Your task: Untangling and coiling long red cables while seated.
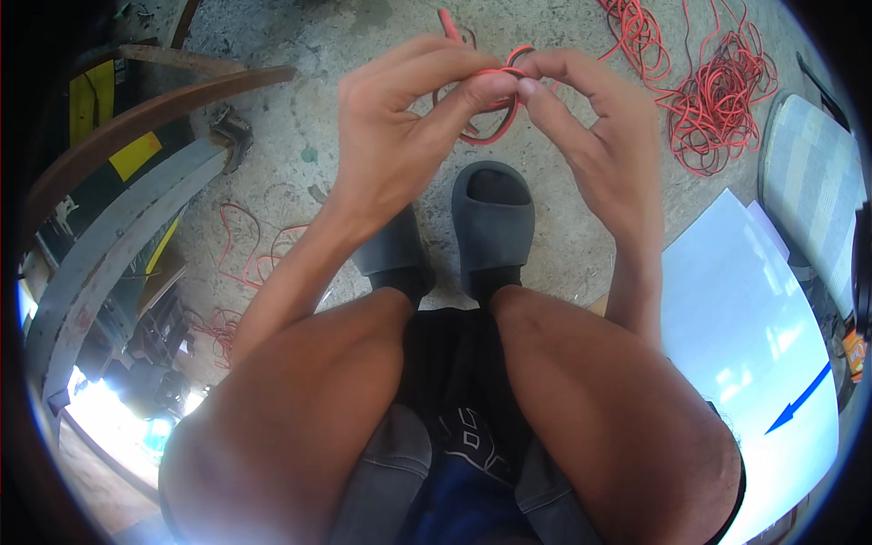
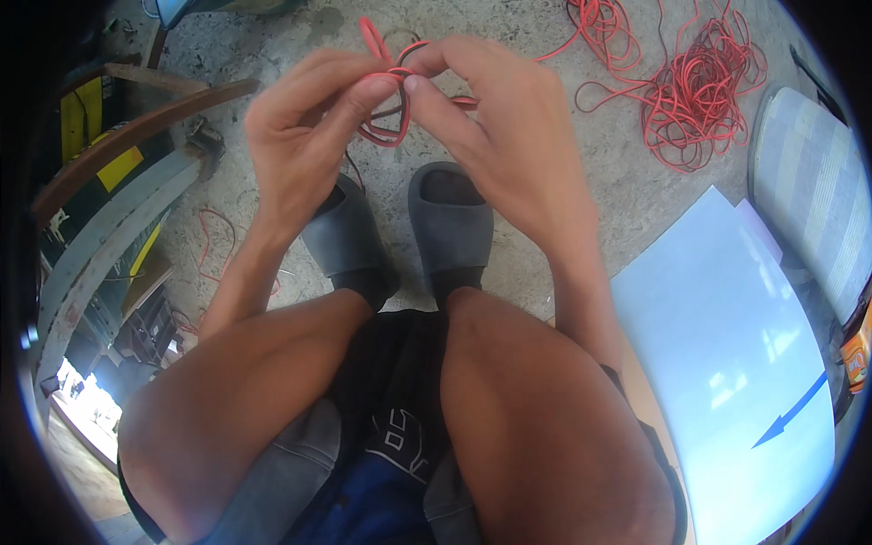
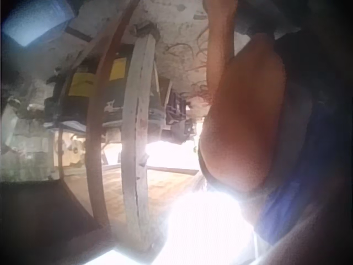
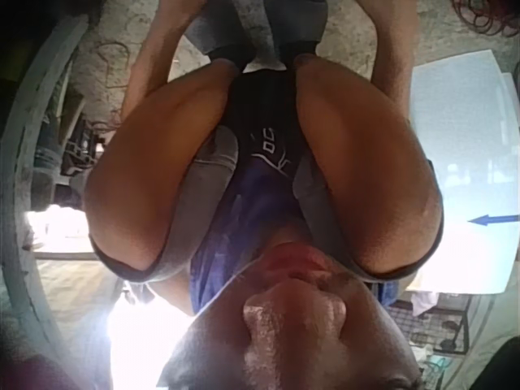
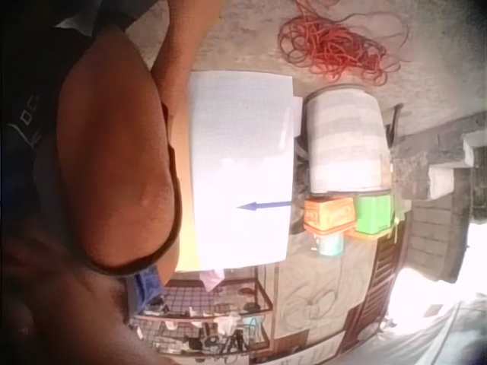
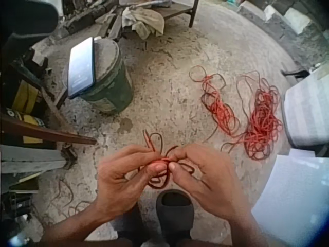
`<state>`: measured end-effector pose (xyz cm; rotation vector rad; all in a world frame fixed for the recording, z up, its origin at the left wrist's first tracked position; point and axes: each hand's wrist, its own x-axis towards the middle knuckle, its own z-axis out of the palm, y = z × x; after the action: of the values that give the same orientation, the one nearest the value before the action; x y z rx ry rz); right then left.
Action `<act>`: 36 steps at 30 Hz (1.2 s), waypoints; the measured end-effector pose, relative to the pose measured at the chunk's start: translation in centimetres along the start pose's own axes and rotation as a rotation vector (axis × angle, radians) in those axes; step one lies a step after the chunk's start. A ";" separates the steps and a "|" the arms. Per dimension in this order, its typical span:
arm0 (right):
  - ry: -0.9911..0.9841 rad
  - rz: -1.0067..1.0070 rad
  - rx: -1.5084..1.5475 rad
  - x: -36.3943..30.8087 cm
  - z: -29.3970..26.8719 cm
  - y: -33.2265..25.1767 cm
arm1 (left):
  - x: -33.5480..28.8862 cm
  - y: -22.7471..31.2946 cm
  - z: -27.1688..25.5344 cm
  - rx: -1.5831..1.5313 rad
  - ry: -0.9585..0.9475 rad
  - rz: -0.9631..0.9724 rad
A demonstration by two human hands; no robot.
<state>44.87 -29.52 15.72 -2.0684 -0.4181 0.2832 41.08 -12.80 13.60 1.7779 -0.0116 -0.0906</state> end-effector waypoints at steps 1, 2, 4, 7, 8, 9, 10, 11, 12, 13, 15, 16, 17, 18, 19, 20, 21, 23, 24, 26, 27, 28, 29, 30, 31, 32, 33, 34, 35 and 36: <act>0.003 0.102 0.121 -0.1 0.1 0.1 | 0.2 -0.1 -0.2 0.137 0.044 0.161; 0.009 0.103 0.118 -0.1 0.1 0.6 | 0.3 0.2 -0.5 0.134 0.039 0.165; 0.020 0.217 0.047 -0.2 0.2 2.7 | 0.4 0.9 -1.3 0.251 0.223 0.373; -0.016 0.457 0.349 -0.6 0.7 4.9 | 0.5 0.7 -2.8 -0.535 0.185 0.047; -0.015 0.456 0.352 -0.9 0.8 5.1 | 0.6 -0.1 -3.8 -0.721 0.040 -0.045; 0.056 0.494 0.373 -1.1 0.9 4.7 | 0.5 -0.4 -4.3 -0.726 0.035 -0.047; 0.128 0.532 0.393 -1.3 0.9 4.5 | 0.5 -0.7 -4.7 -0.483 -0.100 -0.133; 0.132 0.537 0.389 -1.5 0.8 4.6 | 0.6 -0.8 -4.8 -0.238 -0.232 -0.214; 0.126 0.486 0.377 -1.5 0.7 4.3 | 1.1 0.9 -5.3 0.157 -0.421 -0.499; 0.119 0.435 0.364 -1.5 0.6 4.1 | 1.0 0.9 -5.1 0.158 -0.420 -0.500; 0.137 0.402 0.364 -1.4 0.6 3.6 | 0.8 0.6 -4.4 0.236 -0.305 -0.427; 0.155 0.369 0.363 -1.3 0.7 3.5 | 0.8 0.7 -4.3 0.236 -0.301 -0.428; 0.158 0.366 0.360 -1.2 0.5 3.7 | 1.0 0.8 -4.0 0.151 -0.256 -0.183; 0.157 0.340 0.341 -1.0 0.6 4.2 | 1.1 0.9 -4.0 0.067 -0.207 0.056; 0.156 0.314 0.322 -0.9 0.7 4.7 | 0.9 0.9 -4.1 0.068 -0.207 0.057; 0.157 0.313 0.323 -0.8 0.8 5.2 | 0.6 0.9 -4.4 -0.352 -0.191 0.191; 0.167 0.419 0.285 -0.7 0.9 5.7 | 0.4 0.8 -4.8 -0.776 -0.171 0.324; 0.177 0.527 0.252 -1.0 1.3 5.9 | 2.1 0.0 -7.3 -0.994 -0.494 0.444; 0.206 0.561 0.388 -1.3 1.7 6.1 | 2.8 -0.6 -8.5 -1.202 -0.827 0.562; 0.249 0.597 0.517 -1.7 1.3 6.5 | 1.2 -2.5 -10.4 -1.141 -0.705 0.302; 0.304 0.584 0.681 -1.7 1.1 6.8 | 0.3 -2.7 -10.9 -1.052 -0.563 0.045; 0.360 0.568 0.845 -1.8 1.1 6.9 | -0.5 -2.8 -11.3 -1.049 -0.564 0.043; 0.353 0.566 0.851 -1.7 1.3 6.7 | -1.2 -2.4 -11.7 -0.572 -0.429 -0.159; 0.333 0.541 0.821 -1.8 1.1 6.5 | -1.5 -2.5 -11.6 -0.103 -0.290 -0.341; 0.312 0.516 0.790 -2.0 1.0 6.5 | -1.8 -2.8 -11.7 -0.105 -0.292 -0.340; 0.313 0.516 0.787 -2.1 0.7 6.8 | -2.0 -3.3 -11.8 -0.266 -0.235 -0.334; 0.307 0.534 0.731 -2.1 0.1 7.1 | -2.1 -3.4 -12.0 -0.422 -0.175 -0.326; 0.301 0.550 0.674 -2.2 -0.3 7.4 | -2.1 -3.4 -12.1 -0.421 -0.175 -0.324; 0.301 0.548 0.675 -2.2 -0.4 7.5 | -2.1 -3.3 -12.2 -0.523 -0.181 -0.234; 0.268 0.518 0.678 -2.2 -0.5 7.4 | -2.1 -3.2 -12.3 -0.621 -0.184 -0.143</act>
<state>44.38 -34.23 9.65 -1.4772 0.3525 0.3832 39.64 0.01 13.14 1.1433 0.0107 -0.3257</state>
